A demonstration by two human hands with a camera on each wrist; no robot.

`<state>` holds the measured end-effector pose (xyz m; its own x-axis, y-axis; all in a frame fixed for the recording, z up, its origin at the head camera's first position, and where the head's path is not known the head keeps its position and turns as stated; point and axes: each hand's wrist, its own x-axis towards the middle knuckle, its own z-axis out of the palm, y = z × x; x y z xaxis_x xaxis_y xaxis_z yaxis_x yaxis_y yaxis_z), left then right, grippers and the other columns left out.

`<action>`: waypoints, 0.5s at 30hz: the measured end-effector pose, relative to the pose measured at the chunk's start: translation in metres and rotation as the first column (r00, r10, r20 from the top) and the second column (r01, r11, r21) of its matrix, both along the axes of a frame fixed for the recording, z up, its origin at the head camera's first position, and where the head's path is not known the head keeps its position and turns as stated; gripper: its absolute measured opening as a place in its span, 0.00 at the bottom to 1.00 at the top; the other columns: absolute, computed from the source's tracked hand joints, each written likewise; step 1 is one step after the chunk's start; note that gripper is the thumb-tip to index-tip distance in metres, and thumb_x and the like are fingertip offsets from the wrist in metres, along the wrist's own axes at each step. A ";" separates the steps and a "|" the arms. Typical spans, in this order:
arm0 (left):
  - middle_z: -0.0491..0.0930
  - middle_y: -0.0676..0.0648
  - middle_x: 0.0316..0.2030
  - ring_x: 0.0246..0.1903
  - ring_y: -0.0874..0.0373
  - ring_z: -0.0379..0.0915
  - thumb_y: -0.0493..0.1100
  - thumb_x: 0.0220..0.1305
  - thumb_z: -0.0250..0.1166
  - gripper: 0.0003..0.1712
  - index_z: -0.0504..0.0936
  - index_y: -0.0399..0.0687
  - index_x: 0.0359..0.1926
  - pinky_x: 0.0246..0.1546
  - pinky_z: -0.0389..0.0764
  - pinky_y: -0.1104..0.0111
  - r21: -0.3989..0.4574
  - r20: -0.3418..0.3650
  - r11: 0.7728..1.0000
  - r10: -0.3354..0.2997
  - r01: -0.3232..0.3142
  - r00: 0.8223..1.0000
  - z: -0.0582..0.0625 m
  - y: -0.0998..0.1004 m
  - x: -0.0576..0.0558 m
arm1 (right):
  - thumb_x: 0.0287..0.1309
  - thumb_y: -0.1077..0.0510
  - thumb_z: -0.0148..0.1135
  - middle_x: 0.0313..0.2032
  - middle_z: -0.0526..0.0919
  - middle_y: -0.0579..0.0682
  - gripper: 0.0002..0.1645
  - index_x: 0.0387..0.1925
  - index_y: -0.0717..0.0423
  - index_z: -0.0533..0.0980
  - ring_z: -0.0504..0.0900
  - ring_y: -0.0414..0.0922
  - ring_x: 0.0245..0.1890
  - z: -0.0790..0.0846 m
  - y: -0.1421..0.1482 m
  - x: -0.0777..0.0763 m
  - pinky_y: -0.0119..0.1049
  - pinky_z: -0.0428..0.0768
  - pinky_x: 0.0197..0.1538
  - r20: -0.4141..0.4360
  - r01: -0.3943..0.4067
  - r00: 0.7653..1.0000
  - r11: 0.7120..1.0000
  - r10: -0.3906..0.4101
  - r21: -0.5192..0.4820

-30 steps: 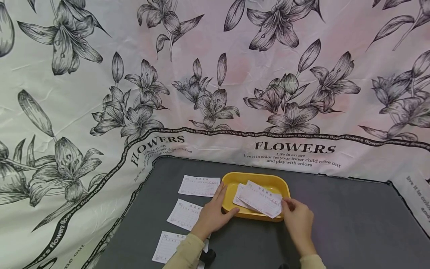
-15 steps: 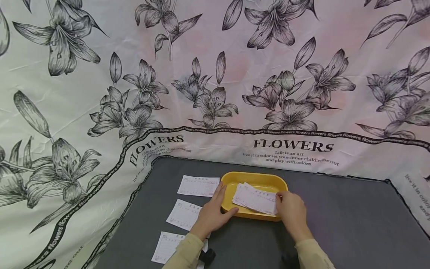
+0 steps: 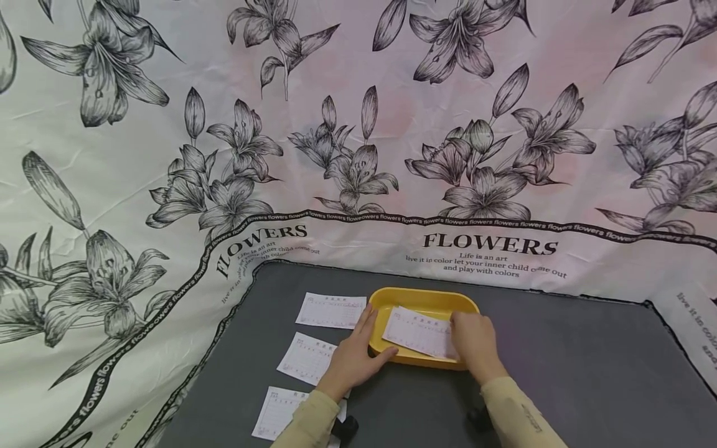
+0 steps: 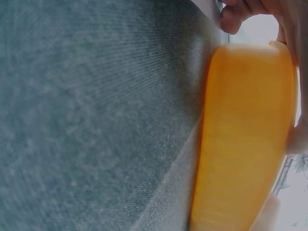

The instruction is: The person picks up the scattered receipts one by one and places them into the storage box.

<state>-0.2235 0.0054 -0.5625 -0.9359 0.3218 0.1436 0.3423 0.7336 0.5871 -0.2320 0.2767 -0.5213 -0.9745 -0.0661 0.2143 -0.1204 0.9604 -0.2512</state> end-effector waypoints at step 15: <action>0.47 0.55 0.85 0.50 0.44 0.86 0.76 0.70 0.59 0.55 0.55 0.53 0.85 0.44 0.86 0.55 0.009 -0.003 1.000 -0.015 0.015 1.000 0.000 -0.001 -0.001 | 0.63 0.64 0.70 0.42 0.88 0.69 0.17 0.50 0.72 0.83 0.84 0.67 0.39 -0.003 0.000 -0.003 0.65 0.81 0.49 0.029 0.031 0.999 0.999 -0.032 0.033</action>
<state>-0.2243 0.0047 -0.5627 -0.9304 0.3347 0.1494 0.3552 0.7232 0.5923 -0.2352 0.2767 -0.5240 -0.9821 -0.0415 0.1840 -0.0828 0.9713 -0.2229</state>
